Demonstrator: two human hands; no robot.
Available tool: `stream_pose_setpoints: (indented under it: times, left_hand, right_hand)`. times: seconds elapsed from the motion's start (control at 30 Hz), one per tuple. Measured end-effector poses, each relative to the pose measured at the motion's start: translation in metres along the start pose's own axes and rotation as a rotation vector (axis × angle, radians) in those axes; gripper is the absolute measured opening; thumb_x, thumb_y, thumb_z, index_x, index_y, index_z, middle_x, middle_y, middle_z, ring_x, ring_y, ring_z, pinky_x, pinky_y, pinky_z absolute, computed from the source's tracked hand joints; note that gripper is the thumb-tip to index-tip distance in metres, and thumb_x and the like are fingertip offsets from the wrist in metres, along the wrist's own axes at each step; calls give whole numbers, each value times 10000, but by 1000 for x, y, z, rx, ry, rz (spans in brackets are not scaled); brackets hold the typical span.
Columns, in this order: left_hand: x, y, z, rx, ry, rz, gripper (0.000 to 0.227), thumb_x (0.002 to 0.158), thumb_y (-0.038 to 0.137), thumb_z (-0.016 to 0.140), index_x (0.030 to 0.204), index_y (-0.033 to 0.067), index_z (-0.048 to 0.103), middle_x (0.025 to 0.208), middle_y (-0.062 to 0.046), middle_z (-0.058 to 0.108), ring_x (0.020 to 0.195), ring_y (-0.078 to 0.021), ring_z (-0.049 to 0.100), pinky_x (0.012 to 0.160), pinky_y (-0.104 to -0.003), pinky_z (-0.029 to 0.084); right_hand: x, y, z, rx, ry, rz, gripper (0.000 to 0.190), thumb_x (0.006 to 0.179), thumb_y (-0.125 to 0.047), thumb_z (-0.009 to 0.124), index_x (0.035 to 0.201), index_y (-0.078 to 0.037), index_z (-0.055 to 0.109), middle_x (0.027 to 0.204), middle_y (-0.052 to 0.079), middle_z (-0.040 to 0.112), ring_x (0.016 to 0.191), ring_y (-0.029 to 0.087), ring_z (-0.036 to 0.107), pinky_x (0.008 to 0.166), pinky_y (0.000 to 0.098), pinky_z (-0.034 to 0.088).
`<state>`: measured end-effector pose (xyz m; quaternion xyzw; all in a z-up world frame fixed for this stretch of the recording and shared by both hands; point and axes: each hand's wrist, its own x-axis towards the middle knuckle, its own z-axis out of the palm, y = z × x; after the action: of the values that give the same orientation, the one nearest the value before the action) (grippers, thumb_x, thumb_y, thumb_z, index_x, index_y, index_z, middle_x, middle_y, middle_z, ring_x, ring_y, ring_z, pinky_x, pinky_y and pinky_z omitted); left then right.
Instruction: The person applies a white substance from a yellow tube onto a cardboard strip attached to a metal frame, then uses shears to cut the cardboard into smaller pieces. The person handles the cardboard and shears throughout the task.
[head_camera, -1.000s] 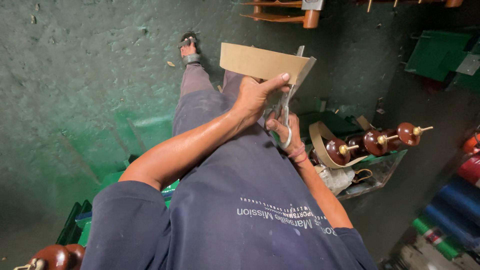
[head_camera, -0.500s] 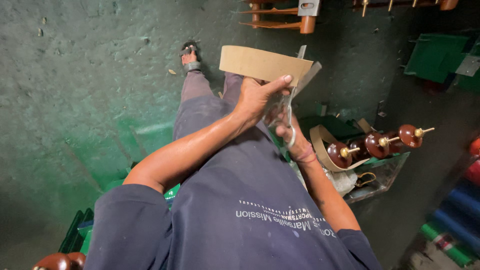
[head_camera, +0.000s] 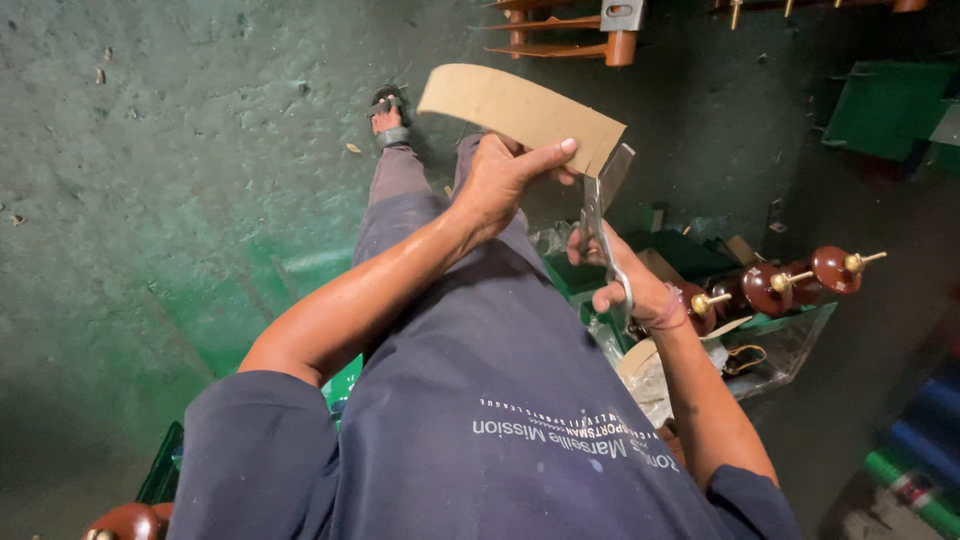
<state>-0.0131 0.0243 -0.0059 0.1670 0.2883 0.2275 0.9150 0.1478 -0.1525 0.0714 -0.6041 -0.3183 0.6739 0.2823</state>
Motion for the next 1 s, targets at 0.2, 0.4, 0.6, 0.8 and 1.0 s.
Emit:
stream_pose_setpoints:
  times: [0.2, 0.4, 0.6, 0.8, 1.0]
  left_hand:
    - [-1, -7, 8, -9, 64, 27, 235, 880, 184, 820, 979, -16, 746, 875, -112, 774, 762, -157, 709, 741, -293, 572]
    - [-6, -8, 11, 39, 98, 52, 240, 887, 180, 819, 996, -17, 737, 857, -106, 758, 758, -151, 700, 709, -295, 582]
    - [-11, -3, 12, 38, 48, 91, 217, 905, 160, 797, 1015, -12, 725, 879, -85, 746, 756, -137, 695, 688, -283, 582]
    - [-12, -3, 13, 39, 44, 98, 192, 928, 141, 792, 1014, -15, 723, 863, -77, 731, 750, -132, 683, 696, -274, 573]
    - [-13, -3, 12, 113, 31, 58, 162, 921, 153, 783, 961, 2, 742, 807, -61, 735, 698, -120, 678, 641, -268, 560]
  right_hand:
    - [15, 4, 29, 125, 10, -50, 1183, 598, -767, 862, 1438, -60, 422, 1267, 40, 508, 1212, 180, 526, 1062, 354, 429]
    - [28, 13, 43, 96, 174, 121, 926, 624, -602, 928, 1215, -21, 515, 1060, 105, 567, 1008, 219, 548, 909, 374, 446]
    - [33, 10, 47, -202, 146, -42, 670, 732, -445, 888, 1128, -5, 574, 1012, 65, 595, 952, 150, 556, 840, 301, 444]
    - [29, -3, 44, 236, 177, 38, 739, 758, -469, 902, 1217, -20, 536, 976, 53, 589, 868, 133, 514, 739, 273, 398]
    - [30, -14, 46, 167, 218, -60, 722, 759, -537, 831, 1200, -29, 570, 1043, 18, 639, 947, 114, 587, 791, 250, 457]
